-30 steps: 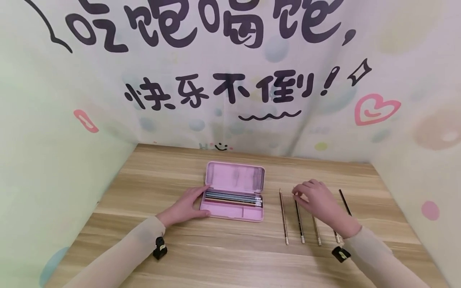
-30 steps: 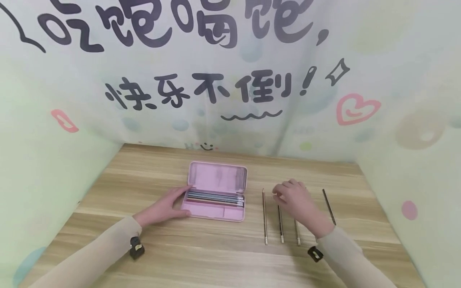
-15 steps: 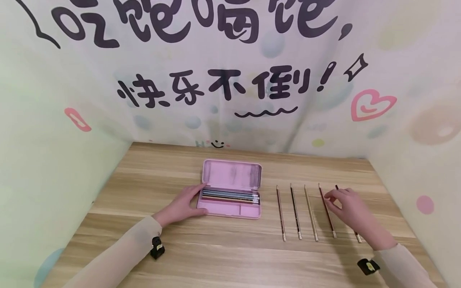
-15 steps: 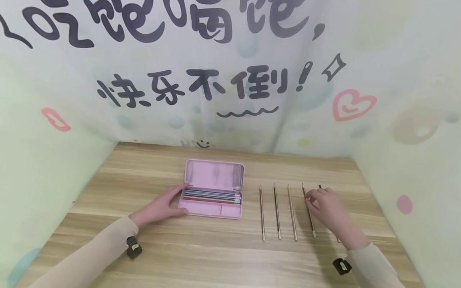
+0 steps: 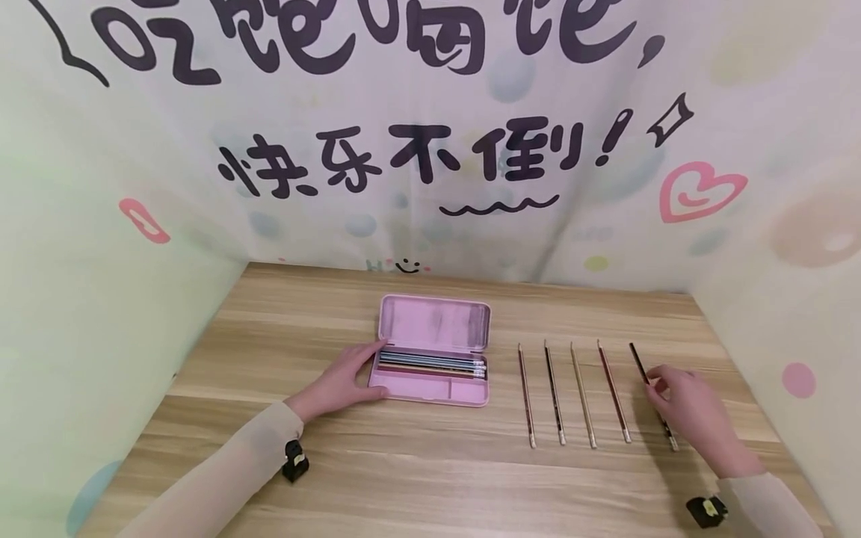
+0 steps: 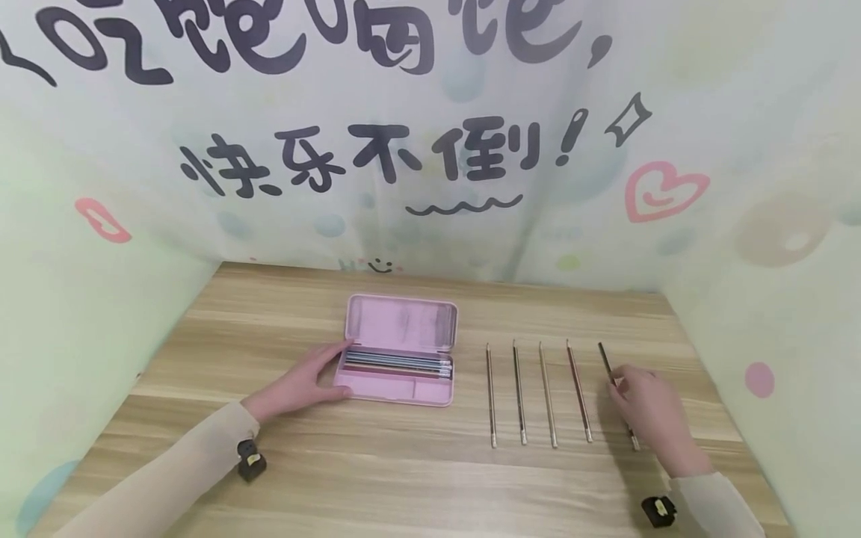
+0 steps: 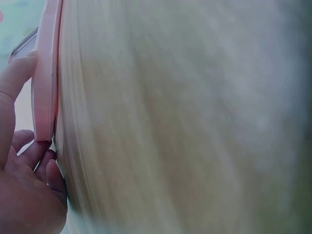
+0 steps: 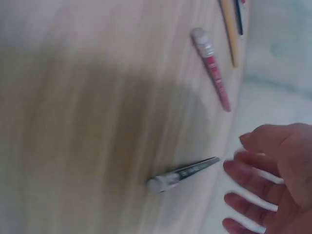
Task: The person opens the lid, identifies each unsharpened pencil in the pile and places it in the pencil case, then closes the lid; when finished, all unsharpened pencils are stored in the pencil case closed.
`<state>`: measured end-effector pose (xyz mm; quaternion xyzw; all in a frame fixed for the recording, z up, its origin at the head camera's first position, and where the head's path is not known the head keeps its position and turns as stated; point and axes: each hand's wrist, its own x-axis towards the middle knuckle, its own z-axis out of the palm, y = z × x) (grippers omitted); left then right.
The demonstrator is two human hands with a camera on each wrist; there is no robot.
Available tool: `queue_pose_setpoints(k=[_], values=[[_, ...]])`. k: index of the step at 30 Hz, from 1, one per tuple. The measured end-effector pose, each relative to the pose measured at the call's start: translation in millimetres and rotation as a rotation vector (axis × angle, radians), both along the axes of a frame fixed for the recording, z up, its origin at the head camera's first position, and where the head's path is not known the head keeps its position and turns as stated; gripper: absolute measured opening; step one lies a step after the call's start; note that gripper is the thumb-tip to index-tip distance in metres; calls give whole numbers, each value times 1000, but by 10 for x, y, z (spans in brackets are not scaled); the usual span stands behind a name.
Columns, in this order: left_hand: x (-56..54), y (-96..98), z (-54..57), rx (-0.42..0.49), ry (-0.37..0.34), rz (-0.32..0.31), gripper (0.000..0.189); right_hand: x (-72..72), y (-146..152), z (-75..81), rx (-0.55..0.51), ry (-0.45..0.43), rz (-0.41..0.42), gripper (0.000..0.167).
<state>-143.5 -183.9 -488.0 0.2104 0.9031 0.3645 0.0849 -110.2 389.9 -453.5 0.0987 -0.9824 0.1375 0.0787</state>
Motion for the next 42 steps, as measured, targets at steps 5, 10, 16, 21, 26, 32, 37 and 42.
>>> queue_pose_setpoints(k=[5, 10, 16, 21, 26, 32, 37, 42], values=[[-21, 3, -18, -6, -8, 1, 91, 27, 94, -57, 8, -98, -96, 35], [-36, -14, -61, -18, -9, 8, 92, 41, 137, -107, 10, -130, -98, 28], [-40, -20, -57, -13, -15, 9, 92, 45, 147, -102, 3, -188, -112, 22], [-41, -12, -32, -15, -11, 11, 92, 40, 154, -74, 14, -223, -135, 19], [-18, -2, -22, -13, -10, 15, 93, 79, 160, -78, 31, -238, -144, 19], [13, -2, -35, -16, -33, 5, 94, 153, 123, -70, 29, -213, -131, 17], [-28, 10, -15, -9, -13, 7, 93, 185, -22, 18, 21, -130, -86, 14], [-30, -11, -25, -15, -17, 10, 93, 200, -215, 116, 23, -72, -36, 11]])
